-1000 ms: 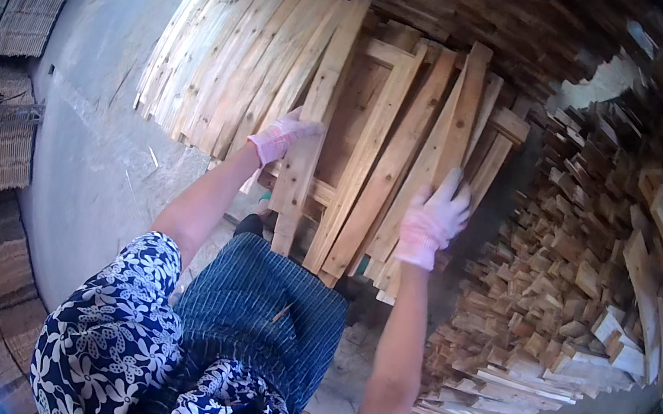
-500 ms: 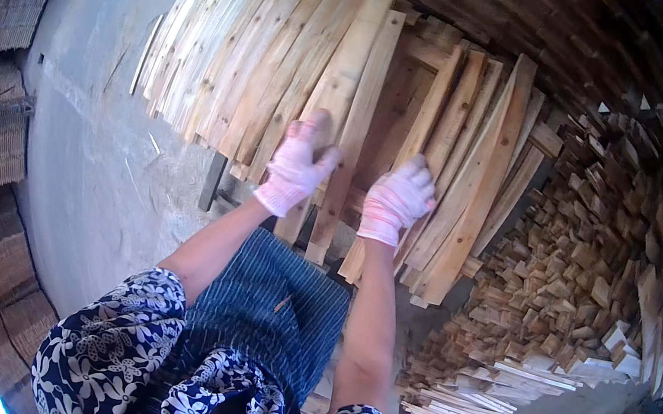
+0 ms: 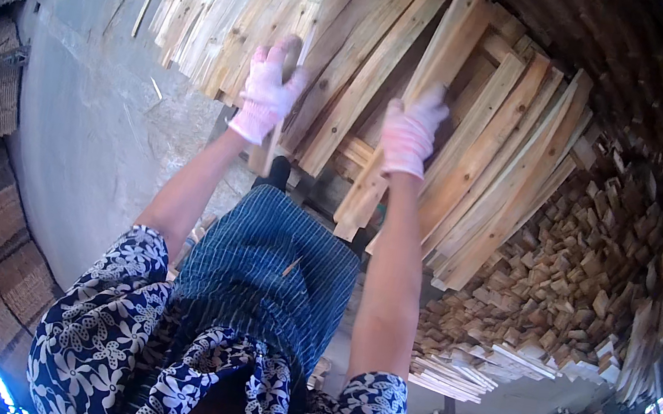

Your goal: The person repeatedly picks up bundles of wooden planks from a workbench and places them onto a vertical rack. The person wears pink gloves and handles the planks by hand throughout the clip.

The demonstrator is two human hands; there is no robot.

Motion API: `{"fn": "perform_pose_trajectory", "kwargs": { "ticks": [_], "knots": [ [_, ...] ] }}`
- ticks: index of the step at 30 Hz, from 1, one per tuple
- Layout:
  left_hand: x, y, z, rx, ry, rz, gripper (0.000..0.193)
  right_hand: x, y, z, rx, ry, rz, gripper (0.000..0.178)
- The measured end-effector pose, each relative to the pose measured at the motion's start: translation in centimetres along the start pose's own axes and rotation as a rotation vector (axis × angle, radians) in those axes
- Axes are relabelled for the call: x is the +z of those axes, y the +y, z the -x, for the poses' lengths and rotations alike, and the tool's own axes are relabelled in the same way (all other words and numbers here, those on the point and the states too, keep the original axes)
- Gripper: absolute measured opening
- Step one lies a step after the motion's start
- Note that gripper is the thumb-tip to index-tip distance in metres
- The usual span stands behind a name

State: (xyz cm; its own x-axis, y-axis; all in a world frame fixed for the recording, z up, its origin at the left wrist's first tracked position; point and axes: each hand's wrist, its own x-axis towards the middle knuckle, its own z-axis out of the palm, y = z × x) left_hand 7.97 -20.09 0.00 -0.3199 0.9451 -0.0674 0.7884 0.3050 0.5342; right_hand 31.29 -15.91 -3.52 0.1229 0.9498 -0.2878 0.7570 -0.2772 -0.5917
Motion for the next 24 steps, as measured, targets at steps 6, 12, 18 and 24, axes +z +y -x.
{"fn": "perform_pose_trajectory", "kwargs": {
  "ticks": [6,12,18,24],
  "knots": [
    [0.8,7.7,8.5,0.123,-0.057,0.274,0.06,-10.4,0.0,4.1,0.23,-0.034,-0.495,0.083],
    [10.8,11.1,12.0,0.133,-0.166,-0.143,0.068,-15.0,3.9,5.9,0.135,0.122,-0.012,0.075],
    [9.7,11.7,10.7,0.089,-0.234,0.024,0.064,-10.8,10.7,4.6,0.188,0.195,0.634,0.076],
    [10.3,10.8,3.9,0.283,-0.07,-0.337,0.062,-14.2,7.7,3.9,0.277,0.042,0.235,0.075]
  ]
}}
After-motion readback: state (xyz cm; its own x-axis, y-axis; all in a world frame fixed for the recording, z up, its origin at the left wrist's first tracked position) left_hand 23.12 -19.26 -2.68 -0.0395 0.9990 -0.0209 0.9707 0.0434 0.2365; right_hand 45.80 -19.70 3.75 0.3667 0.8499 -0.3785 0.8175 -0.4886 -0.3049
